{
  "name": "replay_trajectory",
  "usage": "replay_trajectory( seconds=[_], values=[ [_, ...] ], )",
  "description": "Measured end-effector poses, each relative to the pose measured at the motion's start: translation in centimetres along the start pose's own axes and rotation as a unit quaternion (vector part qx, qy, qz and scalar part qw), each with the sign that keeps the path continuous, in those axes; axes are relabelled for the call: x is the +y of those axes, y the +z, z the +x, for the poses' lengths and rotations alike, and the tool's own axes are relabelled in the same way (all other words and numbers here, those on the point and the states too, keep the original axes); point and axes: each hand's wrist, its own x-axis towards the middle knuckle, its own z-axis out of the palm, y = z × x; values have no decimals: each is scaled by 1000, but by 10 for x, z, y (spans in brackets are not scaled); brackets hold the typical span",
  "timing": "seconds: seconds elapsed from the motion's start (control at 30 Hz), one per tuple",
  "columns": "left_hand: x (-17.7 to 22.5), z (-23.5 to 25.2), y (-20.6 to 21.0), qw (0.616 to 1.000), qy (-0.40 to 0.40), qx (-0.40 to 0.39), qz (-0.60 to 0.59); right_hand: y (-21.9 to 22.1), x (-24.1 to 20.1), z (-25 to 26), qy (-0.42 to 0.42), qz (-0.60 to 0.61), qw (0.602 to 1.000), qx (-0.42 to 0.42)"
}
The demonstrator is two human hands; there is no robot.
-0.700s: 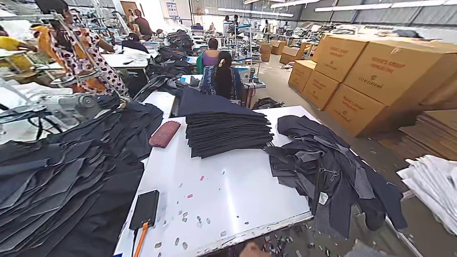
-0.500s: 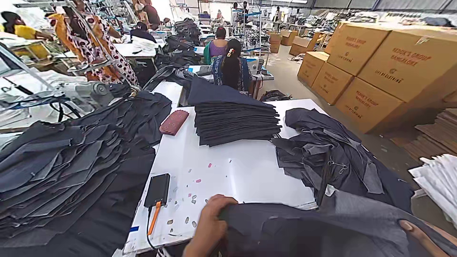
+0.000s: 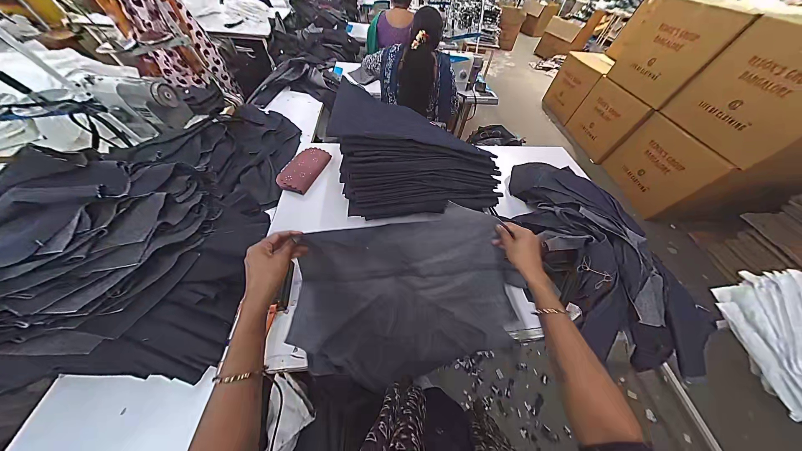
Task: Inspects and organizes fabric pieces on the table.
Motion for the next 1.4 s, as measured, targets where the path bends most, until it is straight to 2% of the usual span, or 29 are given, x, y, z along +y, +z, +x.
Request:
replay_trajectory(
  seconds=[0.07, 0.13, 0.2, 0.27, 0.3, 0.33, 0.37, 0.43, 0.5, 0.6, 0.67, 0.77, 0.8, 0.87, 0.97, 1.03, 1.1, 1.13, 1.2, 1.23, 1.33, 1.4],
  values=[
    [-8, 14, 20, 995, 60, 53, 51, 43, -3, 18, -51, 28, 997, 57],
    [-18, 1, 44, 983, 127, -32, 130, 81, -8, 5, -132, 34, 990, 26],
    [-33, -47, 79, 947, 172, -180, 201, 117, -14, -45, -195, 23, 979, -44],
    [-60, -108, 107, 891, 172, -322, 270, 148, -10, -113, -249, -29, 956, -152],
    [-75, -130, 113, 863, 167, -354, 319, 158, -3, -143, -268, -76, 938, -204],
    [-87, -148, 116, 848, 168, -353, 358, 166, 8, -168, -287, -123, 922, -228],
    [-95, -160, 114, 846, 184, -321, 383, 170, 18, -185, -307, -154, 916, -208],
    [-105, -177, 108, 854, 248, -226, 399, 163, 34, -197, -311, -149, 928, -142],
    [-113, -189, 96, 861, 285, -179, 381, 135, 38, -192, -276, -102, 935, -196],
    [-111, -194, 67, 873, 268, -269, 307, 91, 34, -161, -166, -17, 914, -371],
    [-96, -184, 54, 882, 218, -336, 250, 77, 24, -125, -132, -4, 903, -409],
    [-60, -129, 54, 917, 86, -329, 207, 73, -15, -57, -161, -13, 910, -382],
    [-46, -101, 58, 919, 20, -331, 216, 75, -31, -31, -166, -35, 913, -370],
    [-29, -41, 69, 911, -62, -316, 257, 92, -62, 19, -175, -90, 917, -348],
    [-35, 32, 89, 886, -129, -329, 300, 142, -71, 72, -168, -149, 901, -372],
    [-52, 57, 96, 894, -147, -314, 283, 176, -54, 82, -172, -141, 908, -355],
    [-54, 58, 99, 914, -138, -254, 283, 198, -34, 81, -220, -108, 937, -249],
    [-51, 47, 104, 930, -110, -197, 289, 204, -28, 83, -251, -97, 942, -198],
    [-59, 9, 123, 954, 33, -61, 291, 215, -18, 87, -320, -85, 938, -107],
    [-63, -14, 131, 951, 96, -39, 291, 219, -15, 88, -338, -83, 934, -83],
    [-90, -79, 147, 927, 204, -64, 308, 223, -11, 92, -352, -83, 931, -48],
    [-111, -93, 142, 910, 195, -80, 356, 222, -13, 88, -335, -85, 937, -45]
  ],
)
